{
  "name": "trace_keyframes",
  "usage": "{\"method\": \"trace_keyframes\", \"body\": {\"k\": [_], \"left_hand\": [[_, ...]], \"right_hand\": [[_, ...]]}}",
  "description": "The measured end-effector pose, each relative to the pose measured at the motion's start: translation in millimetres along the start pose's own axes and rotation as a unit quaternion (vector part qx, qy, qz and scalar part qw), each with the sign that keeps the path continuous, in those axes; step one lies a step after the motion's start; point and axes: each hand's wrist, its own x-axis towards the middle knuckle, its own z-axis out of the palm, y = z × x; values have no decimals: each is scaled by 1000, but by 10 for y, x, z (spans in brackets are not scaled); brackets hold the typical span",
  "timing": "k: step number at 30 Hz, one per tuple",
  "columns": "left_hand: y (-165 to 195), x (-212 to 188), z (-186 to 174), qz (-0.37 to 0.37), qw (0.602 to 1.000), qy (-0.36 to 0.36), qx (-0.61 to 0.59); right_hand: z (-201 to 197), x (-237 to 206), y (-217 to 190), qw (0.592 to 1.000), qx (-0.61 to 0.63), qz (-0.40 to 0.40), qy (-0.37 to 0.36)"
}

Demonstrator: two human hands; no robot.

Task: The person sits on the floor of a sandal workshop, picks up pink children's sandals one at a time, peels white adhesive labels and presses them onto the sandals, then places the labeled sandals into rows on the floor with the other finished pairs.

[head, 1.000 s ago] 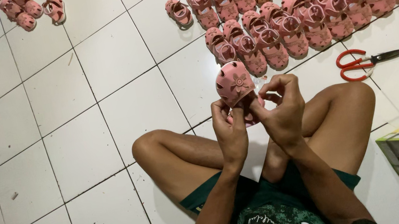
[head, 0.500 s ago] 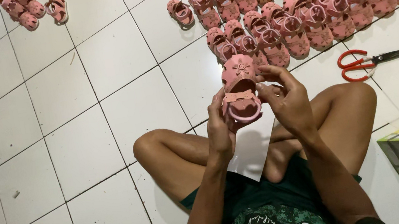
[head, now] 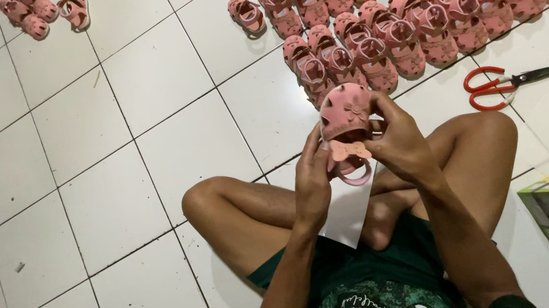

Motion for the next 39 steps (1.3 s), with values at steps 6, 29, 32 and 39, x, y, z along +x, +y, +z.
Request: {"method": "trace_keyframes", "body": {"k": [6,29,32,39], "left_hand": [[24,11,-8,-37,999,12,-32],[-371,3,-320,-82,990,-1,-111],[-456,-39,-361,-87,990,4,-112],[-484,-92,-488,-72,993,1,-88]], "right_hand": [[-112,3,129,997,-63,9,-46],[-83,101,553,994,95,53,-29],[-92,79,563,994,93,46,-38],[-105,92,707,987,153,48,18]]}}
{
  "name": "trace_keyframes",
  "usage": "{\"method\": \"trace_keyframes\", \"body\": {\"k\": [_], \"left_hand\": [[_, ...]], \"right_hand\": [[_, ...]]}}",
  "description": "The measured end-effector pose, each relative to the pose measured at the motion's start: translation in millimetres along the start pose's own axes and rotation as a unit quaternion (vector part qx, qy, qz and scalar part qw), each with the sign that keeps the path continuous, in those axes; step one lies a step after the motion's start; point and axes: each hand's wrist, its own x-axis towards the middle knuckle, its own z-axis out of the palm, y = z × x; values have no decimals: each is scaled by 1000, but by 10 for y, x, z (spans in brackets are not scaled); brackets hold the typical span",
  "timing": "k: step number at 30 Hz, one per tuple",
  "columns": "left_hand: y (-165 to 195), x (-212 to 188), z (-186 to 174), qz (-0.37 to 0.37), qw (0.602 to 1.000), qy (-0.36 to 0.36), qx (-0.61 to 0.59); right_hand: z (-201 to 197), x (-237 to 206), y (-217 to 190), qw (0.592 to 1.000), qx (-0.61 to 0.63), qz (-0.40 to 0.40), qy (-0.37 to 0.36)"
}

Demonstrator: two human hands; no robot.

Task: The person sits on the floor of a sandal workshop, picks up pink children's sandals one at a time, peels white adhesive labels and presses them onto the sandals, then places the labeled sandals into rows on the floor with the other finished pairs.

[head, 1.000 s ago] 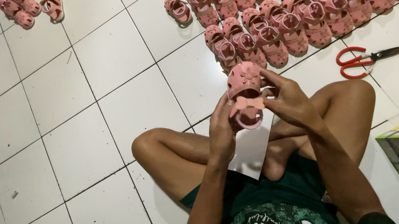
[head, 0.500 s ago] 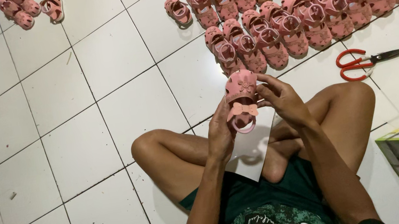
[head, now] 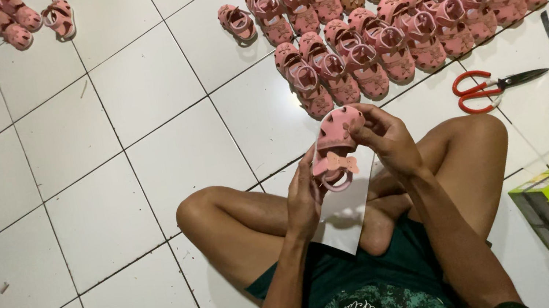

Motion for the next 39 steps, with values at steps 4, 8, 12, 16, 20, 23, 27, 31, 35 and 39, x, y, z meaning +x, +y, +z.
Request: {"method": "trace_keyframes", "body": {"k": [4,8,12,16,20,23,27,31,35,39], "left_hand": [[64,21,-38,20,999,-39,-11],[104,126,-40,36,995,1,98],[123,278,-70,94,965,37,240],[160,322,-146,223,913,21,341],[168,310,-184,202,942,35,267],[198,290,-252,209,928,48,303],[239,255,-375,204,923,24,326],[313,342,-548,193,911,-15,365],[502,460,-895,72,926,-80,363],[609,389,-1135,17,957,-22,287]], "right_hand": [[-11,66,53,997,31,38,54],[27,93,95,996,44,52,65],[167,99,75,997,23,52,55],[373,38,-49,998,-40,-10,46],[566,-80,-117,978,-197,-55,45],[564,-61,-125,987,-151,-57,25],[500,-23,-67,995,-90,-36,27],[434,73,-12,994,-105,-8,36],[345,220,100,992,-56,105,-40],[338,400,510,978,44,204,-26]]}}
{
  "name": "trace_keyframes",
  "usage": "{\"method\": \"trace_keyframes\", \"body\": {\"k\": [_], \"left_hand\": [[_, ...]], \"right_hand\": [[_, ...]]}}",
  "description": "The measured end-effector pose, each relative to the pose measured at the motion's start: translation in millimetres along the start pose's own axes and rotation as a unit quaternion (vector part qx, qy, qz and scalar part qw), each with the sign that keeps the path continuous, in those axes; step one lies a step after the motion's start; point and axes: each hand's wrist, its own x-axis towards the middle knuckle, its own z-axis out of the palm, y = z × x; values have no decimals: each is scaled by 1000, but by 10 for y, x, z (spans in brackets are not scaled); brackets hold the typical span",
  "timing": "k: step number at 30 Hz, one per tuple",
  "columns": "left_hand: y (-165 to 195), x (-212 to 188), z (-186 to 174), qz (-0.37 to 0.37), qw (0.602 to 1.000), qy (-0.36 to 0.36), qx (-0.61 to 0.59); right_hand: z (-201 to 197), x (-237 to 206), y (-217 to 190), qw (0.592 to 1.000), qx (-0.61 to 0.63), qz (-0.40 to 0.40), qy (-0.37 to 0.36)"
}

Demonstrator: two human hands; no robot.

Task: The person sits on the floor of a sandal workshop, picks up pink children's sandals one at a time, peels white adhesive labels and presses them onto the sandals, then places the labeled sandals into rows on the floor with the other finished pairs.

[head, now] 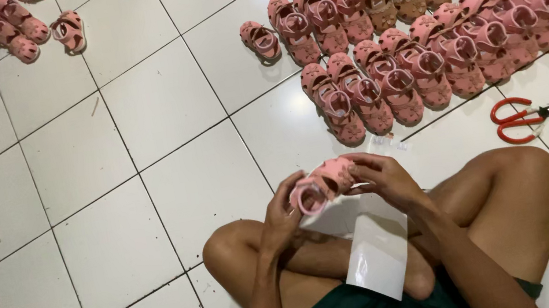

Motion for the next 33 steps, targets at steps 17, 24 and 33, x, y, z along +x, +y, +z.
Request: {"method": "trace_keyframes", "body": {"k": [17,24,33], "left_hand": [[-319,-1203,228,-329,894,51,-299],[-395,-1069,230,-335,896,65,-284],[-287,-347,-21,-335,904,67,-257]], "right_hand": [[272,2869,275,938,192,-149,249],[388,3182,177,932,191,-141,275],[426,3391,296,930,233,-80,271]]}}
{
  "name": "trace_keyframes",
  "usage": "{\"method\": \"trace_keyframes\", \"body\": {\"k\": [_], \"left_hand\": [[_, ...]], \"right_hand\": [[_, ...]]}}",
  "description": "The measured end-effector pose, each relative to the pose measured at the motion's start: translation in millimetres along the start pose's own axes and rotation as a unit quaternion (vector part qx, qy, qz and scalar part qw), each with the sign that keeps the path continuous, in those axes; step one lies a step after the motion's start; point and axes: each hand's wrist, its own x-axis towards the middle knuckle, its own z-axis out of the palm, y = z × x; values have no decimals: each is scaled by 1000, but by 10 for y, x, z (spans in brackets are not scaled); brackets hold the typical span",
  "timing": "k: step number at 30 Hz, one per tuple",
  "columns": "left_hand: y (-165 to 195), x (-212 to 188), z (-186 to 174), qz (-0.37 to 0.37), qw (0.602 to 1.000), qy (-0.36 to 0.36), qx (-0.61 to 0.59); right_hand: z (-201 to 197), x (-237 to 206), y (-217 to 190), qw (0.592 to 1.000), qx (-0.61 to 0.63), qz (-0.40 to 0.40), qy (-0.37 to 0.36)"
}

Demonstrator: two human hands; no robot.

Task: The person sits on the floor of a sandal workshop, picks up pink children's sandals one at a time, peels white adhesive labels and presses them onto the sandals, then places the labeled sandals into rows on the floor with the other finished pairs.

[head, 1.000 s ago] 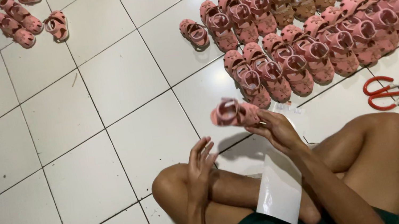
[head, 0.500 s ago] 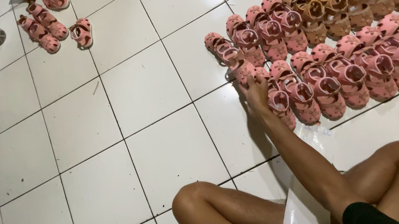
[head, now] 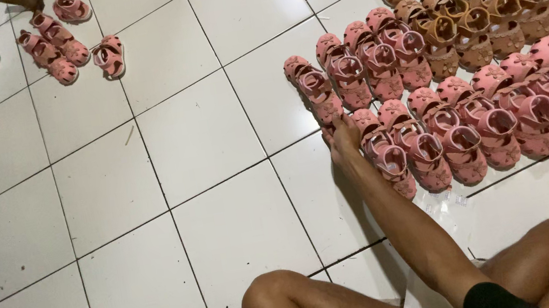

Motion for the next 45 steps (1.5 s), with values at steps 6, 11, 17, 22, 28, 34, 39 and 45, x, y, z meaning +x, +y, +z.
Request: {"method": "trace_keyframes", "body": {"k": [6,11,17,22,28,34,39,45], "left_hand": [[422,-84,40,85,988,36,124],[1389,910,111,319,877,172,314],[2386,2406,388,346,843,257,322],[2884,2867,543,251,883,263,296],[3057,3050,622,294,842,280,355],[3118,3100,621,347,802,322,364],[3098,3086,579,324,851,275,309],[2772,3090,480,352,916,139,134]], "right_hand": [[8,-327,102,986,-96,-134,-7],[-52,-834,41,885,-372,-280,-32],[-9,-793,-63,833,-428,-345,-60],[-14,-618,-1,827,-462,-318,-25],[-8,-571,75,819,-465,-337,8],[-60,-568,122,815,-445,-371,8],[-58,-576,108,835,-443,-327,12],[-47,-587,85,793,-495,-355,7]]}}
